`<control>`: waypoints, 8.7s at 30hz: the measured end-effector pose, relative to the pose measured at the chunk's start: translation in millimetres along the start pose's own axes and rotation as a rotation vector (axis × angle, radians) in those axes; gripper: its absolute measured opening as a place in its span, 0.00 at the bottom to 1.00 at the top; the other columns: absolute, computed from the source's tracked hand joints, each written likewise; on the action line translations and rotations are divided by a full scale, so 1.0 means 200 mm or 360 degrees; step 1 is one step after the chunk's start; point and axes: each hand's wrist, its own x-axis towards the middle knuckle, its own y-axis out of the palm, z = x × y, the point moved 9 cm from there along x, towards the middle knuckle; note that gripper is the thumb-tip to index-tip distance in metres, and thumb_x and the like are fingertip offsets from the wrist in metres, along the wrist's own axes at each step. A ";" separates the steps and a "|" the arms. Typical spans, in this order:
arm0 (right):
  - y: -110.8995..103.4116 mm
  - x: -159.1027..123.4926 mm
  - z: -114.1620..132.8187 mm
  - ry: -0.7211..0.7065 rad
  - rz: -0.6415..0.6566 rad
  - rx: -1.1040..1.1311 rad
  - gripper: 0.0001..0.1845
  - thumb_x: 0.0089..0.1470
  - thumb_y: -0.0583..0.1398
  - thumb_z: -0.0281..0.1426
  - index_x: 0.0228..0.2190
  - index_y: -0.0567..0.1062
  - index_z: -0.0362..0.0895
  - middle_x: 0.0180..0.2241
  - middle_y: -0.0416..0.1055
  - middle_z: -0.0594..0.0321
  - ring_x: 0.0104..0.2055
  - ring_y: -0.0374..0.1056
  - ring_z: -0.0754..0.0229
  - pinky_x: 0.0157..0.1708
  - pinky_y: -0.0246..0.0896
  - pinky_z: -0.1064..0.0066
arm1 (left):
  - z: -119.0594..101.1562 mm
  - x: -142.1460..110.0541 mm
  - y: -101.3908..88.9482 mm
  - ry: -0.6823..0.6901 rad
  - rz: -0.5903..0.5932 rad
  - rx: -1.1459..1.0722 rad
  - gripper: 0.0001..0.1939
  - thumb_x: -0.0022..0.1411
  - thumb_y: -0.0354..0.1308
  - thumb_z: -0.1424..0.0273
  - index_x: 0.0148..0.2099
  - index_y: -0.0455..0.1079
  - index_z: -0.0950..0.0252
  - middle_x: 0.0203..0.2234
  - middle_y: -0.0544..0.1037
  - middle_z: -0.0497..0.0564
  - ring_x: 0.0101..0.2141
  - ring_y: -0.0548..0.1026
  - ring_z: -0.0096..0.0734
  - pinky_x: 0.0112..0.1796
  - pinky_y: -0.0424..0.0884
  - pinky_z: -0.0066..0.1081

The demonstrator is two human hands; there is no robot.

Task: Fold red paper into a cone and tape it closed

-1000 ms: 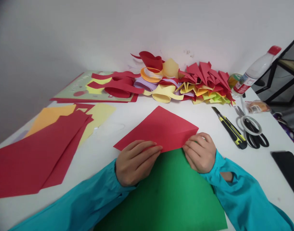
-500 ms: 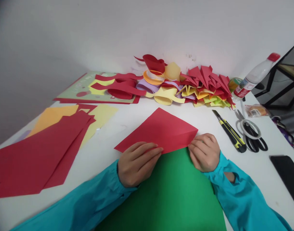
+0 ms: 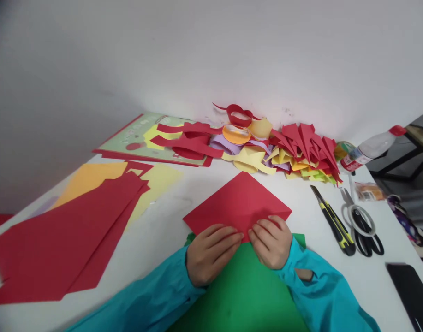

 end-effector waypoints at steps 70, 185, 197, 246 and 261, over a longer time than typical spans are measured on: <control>-0.01 -0.03 -0.06 0.0116 0.0014 0.0274 0.04 0.50 0.59 0.22 0.30 0.74 0.39 0.27 0.74 0.59 0.34 0.66 0.58 0.33 0.60 0.64 | 0.15 -0.03 -0.02 -0.0223 0.0086 -0.0047 0.07 0.47 0.57 0.83 0.27 0.66 0.66 0.32 0.79 0.55 0.34 0.73 0.38 0.33 0.71 0.39; -0.08 -0.09 -0.16 0.0572 -0.0207 0.0201 0.11 0.41 0.62 0.22 0.32 0.74 0.43 0.27 0.75 0.61 0.33 0.68 0.57 0.33 0.63 0.62 | 0.11 -0.04 0.00 -0.0182 0.0046 -0.0098 0.09 0.52 0.58 0.81 0.37 0.69 0.69 0.31 0.80 0.55 0.33 0.73 0.37 0.32 0.71 0.37; -0.12 -0.11 -0.21 0.0673 -0.0296 0.0064 0.10 0.42 0.61 0.22 0.30 0.73 0.44 0.27 0.74 0.62 0.33 0.68 0.57 0.33 0.62 0.62 | 0.11 -0.04 0.00 -0.0176 0.0056 -0.0049 0.09 0.53 0.57 0.80 0.38 0.69 0.67 0.31 0.79 0.54 0.33 0.74 0.36 0.32 0.71 0.37; -0.01 0.01 0.05 0.0005 0.0018 0.0216 0.08 0.53 0.56 0.23 0.27 0.74 0.43 0.30 0.76 0.62 0.36 0.68 0.61 0.38 0.62 0.64 | -0.02 -0.03 0.07 -0.0008 0.0180 -0.0040 0.04 0.55 0.56 0.79 0.35 0.70 0.69 0.35 0.79 0.54 0.36 0.74 0.37 0.37 0.71 0.39; -0.06 -0.03 -0.10 0.0373 -0.0130 0.0235 0.07 0.48 0.60 0.21 0.32 0.74 0.40 0.30 0.76 0.58 0.35 0.67 0.57 0.33 0.62 0.62 | 0.11 -0.02 -0.02 -0.0056 0.0088 0.0107 0.07 0.53 0.57 0.79 0.36 0.70 0.67 0.34 0.80 0.55 0.36 0.74 0.39 0.35 0.72 0.40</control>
